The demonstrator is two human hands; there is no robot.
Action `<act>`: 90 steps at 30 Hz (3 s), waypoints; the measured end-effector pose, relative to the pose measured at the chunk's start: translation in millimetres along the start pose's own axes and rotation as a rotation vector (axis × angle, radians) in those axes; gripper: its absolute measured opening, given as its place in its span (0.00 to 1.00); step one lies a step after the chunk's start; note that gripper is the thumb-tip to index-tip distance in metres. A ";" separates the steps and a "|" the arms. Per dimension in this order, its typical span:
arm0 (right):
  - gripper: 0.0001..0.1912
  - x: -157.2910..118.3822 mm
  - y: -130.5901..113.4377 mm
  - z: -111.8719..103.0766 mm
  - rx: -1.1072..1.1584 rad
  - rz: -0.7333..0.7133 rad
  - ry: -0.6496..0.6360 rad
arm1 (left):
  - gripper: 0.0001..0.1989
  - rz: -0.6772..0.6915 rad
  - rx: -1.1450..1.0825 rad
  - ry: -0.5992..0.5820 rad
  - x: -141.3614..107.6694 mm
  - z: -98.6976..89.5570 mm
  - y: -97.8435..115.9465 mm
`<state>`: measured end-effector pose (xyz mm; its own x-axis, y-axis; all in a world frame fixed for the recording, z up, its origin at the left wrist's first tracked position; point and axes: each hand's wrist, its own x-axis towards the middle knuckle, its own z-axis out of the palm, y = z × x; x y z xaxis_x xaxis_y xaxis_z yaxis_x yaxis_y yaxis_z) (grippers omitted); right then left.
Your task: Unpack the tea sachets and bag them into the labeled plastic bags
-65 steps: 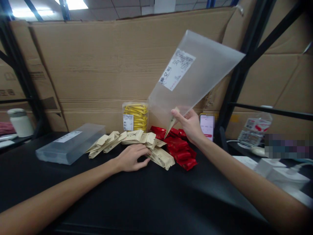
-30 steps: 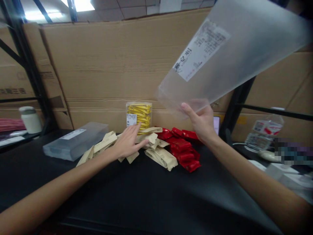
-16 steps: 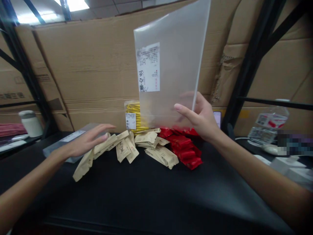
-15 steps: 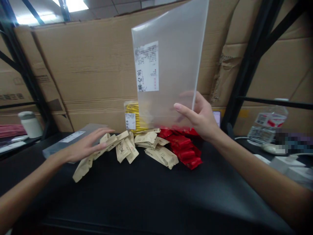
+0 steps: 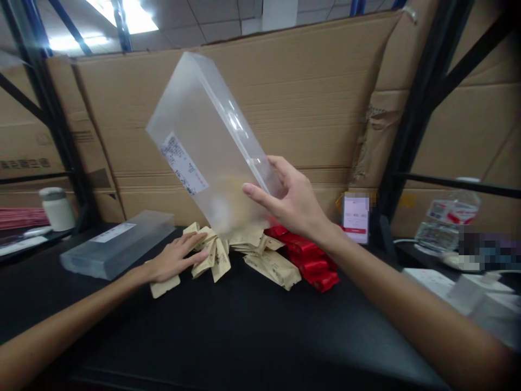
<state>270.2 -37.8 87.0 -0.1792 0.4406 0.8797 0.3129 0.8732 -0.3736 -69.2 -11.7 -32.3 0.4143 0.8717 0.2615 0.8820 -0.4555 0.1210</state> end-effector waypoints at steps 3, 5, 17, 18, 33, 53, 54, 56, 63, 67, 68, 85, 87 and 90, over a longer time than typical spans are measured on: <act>0.37 10.6 -7.5 14.1 -0.159 -0.079 -0.063 | 0.34 0.065 -0.071 -0.049 -3.6 3.8 28.8; 0.34 15.8 -10.0 26.4 -0.261 -0.207 -0.158 | 0.34 0.114 -0.084 -0.076 -6.8 5.8 49.4; 0.28 -2.8 32.0 120.4 -0.310 -0.435 -0.574 | 0.35 0.348 -0.110 0.058 2.6 17.1 93.7; 0.27 -5.5 36.4 127.0 -0.335 -0.437 -0.597 | 0.34 0.342 -0.124 0.072 3.1 18.4 93.6; 0.30 -3.7 36.6 146.2 -0.361 -0.266 -0.835 | 0.21 0.235 -0.180 0.121 14.3 36.7 93.9; 0.25 -132.3 9.2 23.3 -0.280 -0.302 -0.939 | 0.20 0.138 0.292 0.473 77.6 -62.7 79.6; 0.24 -132.7 11.5 24.6 -0.303 -0.313 -0.924 | 0.24 0.105 0.260 0.476 89.5 -68.5 72.7; 0.23 -133.5 16.8 25.2 -0.362 -0.342 -0.862 | 0.33 0.083 0.183 0.443 116.4 -75.3 56.9; 0.19 -134.3 25.9 20.1 -0.508 -0.559 -0.673 | 0.57 0.012 0.017 0.247 188.9 -76.3 17.3; 0.18 -130.8 19.7 18.1 -0.447 -0.603 -0.625 | 0.50 0.020 -0.003 0.252 193.1 -79.4 11.2; 0.17 -130.0 18.7 17.8 -0.432 -0.604 -0.608 | 0.47 0.030 -0.008 0.258 191.4 -81.3 10.8; 0.32 38.0 24.6 -55.4 -0.510 -0.137 -0.139 | 0.31 0.125 0.096 0.560 151.4 -154.0 58.2; 0.41 51.8 29.4 -64.2 -0.477 -0.064 -0.152 | 0.30 0.121 0.086 0.666 144.0 -169.7 71.2; 0.54 58.1 41.2 -66.6 -0.404 0.048 -0.152 | 0.30 0.126 -0.025 0.730 129.4 -183.2 89.2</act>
<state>334.8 9.9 142.2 -0.2812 0.5309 0.7994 0.6592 0.7122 -0.2412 22.0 27.4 187.7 0.2497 0.4746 0.8440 0.8284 -0.5560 0.0676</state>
